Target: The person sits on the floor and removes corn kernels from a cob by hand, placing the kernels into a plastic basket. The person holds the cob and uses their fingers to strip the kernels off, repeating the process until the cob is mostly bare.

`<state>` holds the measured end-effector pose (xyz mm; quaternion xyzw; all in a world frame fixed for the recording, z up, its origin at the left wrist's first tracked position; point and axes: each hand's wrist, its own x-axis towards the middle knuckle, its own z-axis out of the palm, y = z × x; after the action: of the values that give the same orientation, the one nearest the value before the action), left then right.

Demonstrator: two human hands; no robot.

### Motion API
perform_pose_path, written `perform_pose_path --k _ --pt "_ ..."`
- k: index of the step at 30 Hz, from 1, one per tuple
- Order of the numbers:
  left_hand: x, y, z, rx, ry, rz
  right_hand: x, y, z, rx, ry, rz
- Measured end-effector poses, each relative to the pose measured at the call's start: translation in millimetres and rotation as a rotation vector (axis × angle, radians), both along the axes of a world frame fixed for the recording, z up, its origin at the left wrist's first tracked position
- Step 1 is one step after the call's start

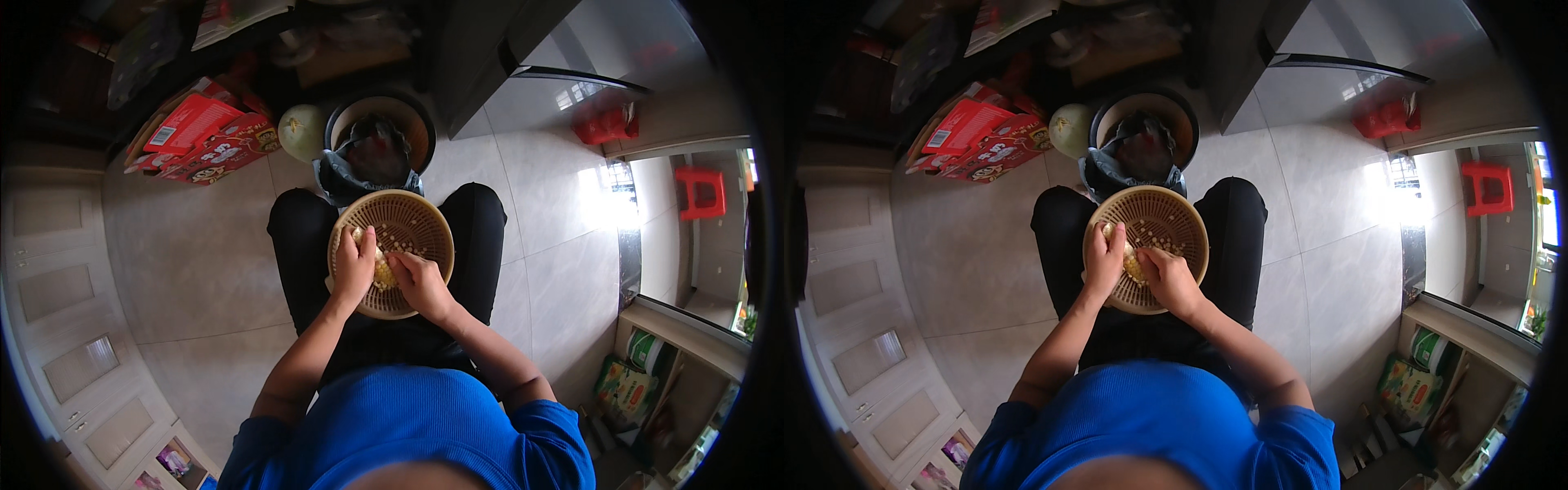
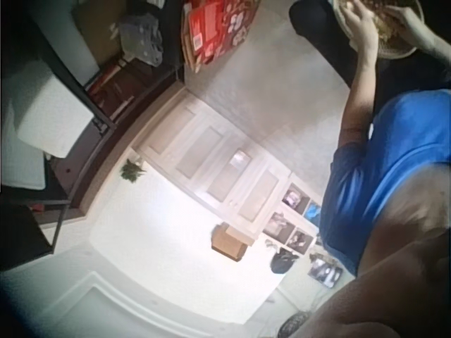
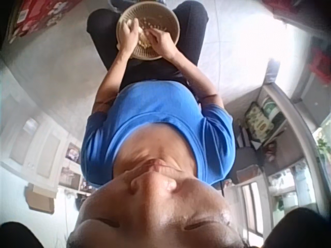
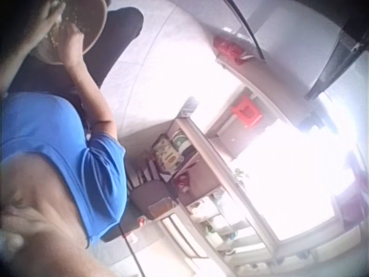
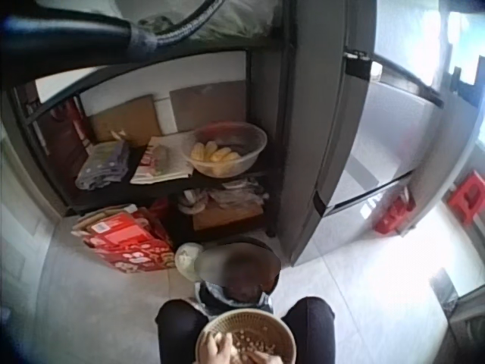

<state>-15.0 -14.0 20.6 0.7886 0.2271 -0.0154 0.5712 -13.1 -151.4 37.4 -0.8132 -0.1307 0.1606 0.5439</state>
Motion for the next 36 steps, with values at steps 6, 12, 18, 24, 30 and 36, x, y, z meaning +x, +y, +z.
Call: perform_pose_path --k 6,12,18,24,30,36 --pt "3.3 -0.6 -6.8 0.004 0.024 -0.032 1.8 -3.4 -20.6 0.105 0.217 -0.059" --pt "4.2 5.5 -18.5 0.007 0.064 -0.027 -2.0 -3.6 -31.7 0.283 0.449 -0.024" --pt "10.0 3.3 -18.6 0.048 0.025 -0.033 3.6 2.6 -33.3 0.149 0.137 -0.067" --pt "11.9 4.9 -13.7 0.008 -0.031 -0.039 8.2 -5.3 -22.0 0.316 0.455 -0.071" --pt "13.2 5.0 -3.4 0.132 -0.077 -0.088 6.1 -3.9 -18.2 0.222 0.424 -0.007" --pt "14.4 -1.9 8.3 0.051 0.01 -0.102 3.7 5.6 -8.4 0.039 -0.046 0.059"
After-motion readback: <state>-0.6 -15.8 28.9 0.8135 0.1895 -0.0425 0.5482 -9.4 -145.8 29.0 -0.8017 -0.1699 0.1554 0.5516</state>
